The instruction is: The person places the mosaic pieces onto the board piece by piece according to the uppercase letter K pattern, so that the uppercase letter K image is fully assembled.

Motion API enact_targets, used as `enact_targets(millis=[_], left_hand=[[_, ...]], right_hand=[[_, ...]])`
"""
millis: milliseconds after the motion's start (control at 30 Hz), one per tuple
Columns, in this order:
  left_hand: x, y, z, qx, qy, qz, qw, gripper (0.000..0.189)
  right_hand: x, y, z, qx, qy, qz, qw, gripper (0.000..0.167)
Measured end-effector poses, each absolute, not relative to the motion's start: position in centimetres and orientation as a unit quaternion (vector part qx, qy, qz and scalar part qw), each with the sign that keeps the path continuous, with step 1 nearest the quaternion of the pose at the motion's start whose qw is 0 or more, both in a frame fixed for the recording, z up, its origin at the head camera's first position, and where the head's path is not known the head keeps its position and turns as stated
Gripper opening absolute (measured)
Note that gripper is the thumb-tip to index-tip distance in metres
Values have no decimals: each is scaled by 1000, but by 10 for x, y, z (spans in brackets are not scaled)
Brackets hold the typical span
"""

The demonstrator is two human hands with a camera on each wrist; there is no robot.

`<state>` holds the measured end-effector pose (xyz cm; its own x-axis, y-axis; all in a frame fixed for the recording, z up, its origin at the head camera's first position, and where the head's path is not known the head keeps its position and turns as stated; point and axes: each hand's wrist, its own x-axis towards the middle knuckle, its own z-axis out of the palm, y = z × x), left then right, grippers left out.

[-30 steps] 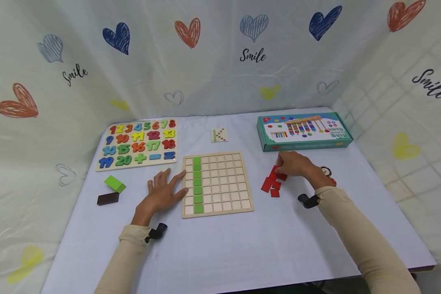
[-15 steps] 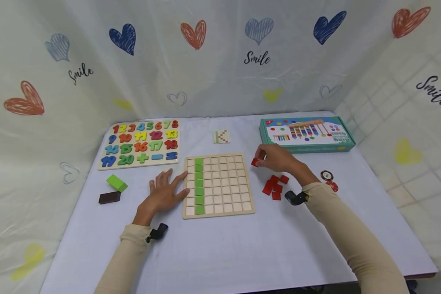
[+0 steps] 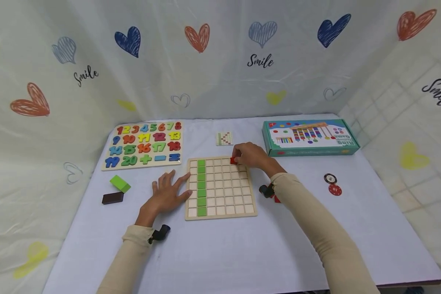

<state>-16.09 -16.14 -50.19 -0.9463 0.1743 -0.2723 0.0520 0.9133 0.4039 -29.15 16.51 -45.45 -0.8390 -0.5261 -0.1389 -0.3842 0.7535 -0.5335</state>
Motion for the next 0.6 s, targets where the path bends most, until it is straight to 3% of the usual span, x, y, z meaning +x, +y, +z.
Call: enact_targets(millis=[600], left_hand=[[-162, -164, -507, 60, 966, 199, 155, 71]], right_hand=[[-293, 161, -477, -205, 939, -255, 109, 20]])
